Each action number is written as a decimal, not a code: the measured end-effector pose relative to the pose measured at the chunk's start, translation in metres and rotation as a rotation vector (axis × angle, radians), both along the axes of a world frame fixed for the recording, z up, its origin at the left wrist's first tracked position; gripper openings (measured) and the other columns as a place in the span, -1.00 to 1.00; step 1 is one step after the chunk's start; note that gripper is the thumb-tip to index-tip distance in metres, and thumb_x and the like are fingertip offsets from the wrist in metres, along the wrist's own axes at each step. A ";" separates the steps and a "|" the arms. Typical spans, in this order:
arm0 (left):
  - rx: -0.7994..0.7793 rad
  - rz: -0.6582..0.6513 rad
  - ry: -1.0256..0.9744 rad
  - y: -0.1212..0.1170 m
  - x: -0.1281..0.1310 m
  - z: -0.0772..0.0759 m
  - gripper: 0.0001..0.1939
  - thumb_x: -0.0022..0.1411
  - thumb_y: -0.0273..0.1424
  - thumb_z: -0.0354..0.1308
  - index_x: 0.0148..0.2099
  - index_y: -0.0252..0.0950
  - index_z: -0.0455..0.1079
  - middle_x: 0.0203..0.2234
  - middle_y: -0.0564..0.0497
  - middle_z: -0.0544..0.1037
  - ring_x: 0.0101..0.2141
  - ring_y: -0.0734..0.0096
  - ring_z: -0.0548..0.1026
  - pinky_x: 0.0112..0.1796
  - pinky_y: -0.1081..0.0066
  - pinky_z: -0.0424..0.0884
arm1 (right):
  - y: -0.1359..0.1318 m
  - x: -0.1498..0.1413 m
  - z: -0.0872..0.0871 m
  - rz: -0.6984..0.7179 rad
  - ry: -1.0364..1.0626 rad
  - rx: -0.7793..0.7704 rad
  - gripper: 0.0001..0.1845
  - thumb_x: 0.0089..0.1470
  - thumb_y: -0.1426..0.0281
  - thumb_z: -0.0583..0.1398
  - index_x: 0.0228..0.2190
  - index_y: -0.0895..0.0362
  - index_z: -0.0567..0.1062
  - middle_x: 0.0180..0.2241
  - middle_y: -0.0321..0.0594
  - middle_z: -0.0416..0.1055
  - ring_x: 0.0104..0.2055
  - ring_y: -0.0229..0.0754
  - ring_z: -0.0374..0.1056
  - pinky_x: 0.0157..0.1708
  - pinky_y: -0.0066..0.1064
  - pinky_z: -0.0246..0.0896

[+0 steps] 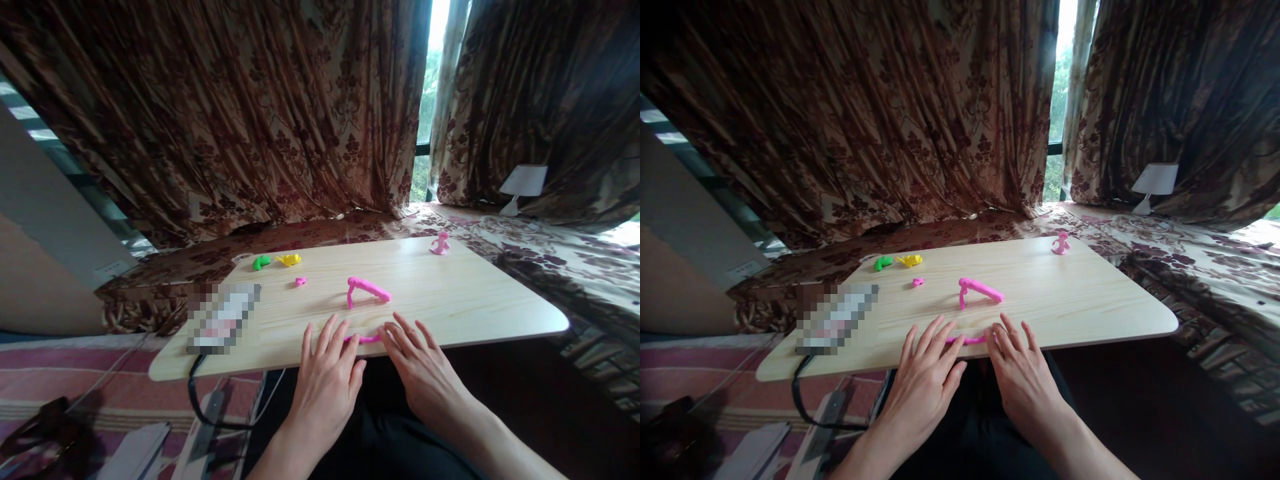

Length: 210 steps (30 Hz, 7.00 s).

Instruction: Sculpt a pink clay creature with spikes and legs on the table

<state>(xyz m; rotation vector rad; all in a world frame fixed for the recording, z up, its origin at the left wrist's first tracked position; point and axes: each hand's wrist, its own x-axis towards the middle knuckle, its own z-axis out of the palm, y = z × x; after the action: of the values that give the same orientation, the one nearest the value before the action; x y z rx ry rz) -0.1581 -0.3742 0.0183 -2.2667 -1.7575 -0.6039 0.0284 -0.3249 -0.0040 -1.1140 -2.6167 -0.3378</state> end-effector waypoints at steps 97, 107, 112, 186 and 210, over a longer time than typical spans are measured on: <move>-0.062 0.102 0.074 -0.023 -0.016 -0.009 -0.49 0.16 -0.54 -0.07 0.17 -0.21 0.24 0.21 -0.03 0.21 0.24 0.15 0.00 0.19 -0.06 -0.11 | -0.011 -0.038 0.015 0.136 0.043 -0.094 -0.46 0.14 0.43 0.02 0.17 0.14 0.18 0.19 -0.07 0.14 0.31 0.04 -0.24 0.22 -0.01 -0.29; -0.034 0.092 0.110 -0.020 -0.016 -0.014 -0.45 0.12 -0.57 -0.05 0.18 -0.24 0.22 0.20 -0.07 0.22 0.24 0.11 0.01 0.18 -0.08 -0.12 | -0.011 -0.037 0.017 0.172 0.031 -0.075 -0.45 0.14 0.41 0.03 0.17 0.16 0.17 0.16 -0.05 0.18 0.30 0.05 -0.19 0.22 -0.01 -0.26; -0.013 0.122 0.103 -0.013 -0.013 -0.014 -0.43 0.11 -0.60 -0.07 0.19 -0.27 0.20 0.20 -0.07 0.22 0.24 0.12 0.01 0.19 -0.06 -0.12 | -0.003 -0.040 0.020 0.110 0.042 -0.085 -0.50 0.14 0.47 0.01 0.13 0.17 0.25 0.17 -0.03 0.17 0.30 0.06 -0.20 0.21 -0.01 -0.25; -0.018 0.040 -0.012 -0.014 -0.014 -0.010 -0.62 0.31 -0.37 -0.10 0.15 -0.20 0.25 0.07 -0.04 0.39 0.18 0.13 0.15 0.16 -0.10 -0.04 | 0.003 0.002 0.004 0.061 0.084 0.018 -0.40 -0.07 0.63 0.06 0.06 0.21 0.31 0.13 -0.05 0.24 0.28 0.06 -0.14 0.19 -0.01 -0.14; -0.031 -0.025 0.137 -0.005 -0.005 -0.023 -0.40 0.27 -0.36 -0.06 0.31 -0.29 -0.10 0.26 -0.09 0.07 0.25 0.20 0.01 0.18 -0.01 0.03 | -0.005 -0.014 0.004 0.159 0.120 -0.089 -0.40 0.17 0.34 0.02 0.21 0.22 0.09 0.24 -0.03 0.01 0.28 -0.03 -0.11 0.21 -0.01 -0.15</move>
<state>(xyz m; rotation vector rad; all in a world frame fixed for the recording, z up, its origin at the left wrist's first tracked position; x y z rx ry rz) -0.1631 -0.3789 -0.0047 -2.2941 -1.6878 -0.4172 0.0147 -0.3301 0.0002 -0.9143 -2.6137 -0.1184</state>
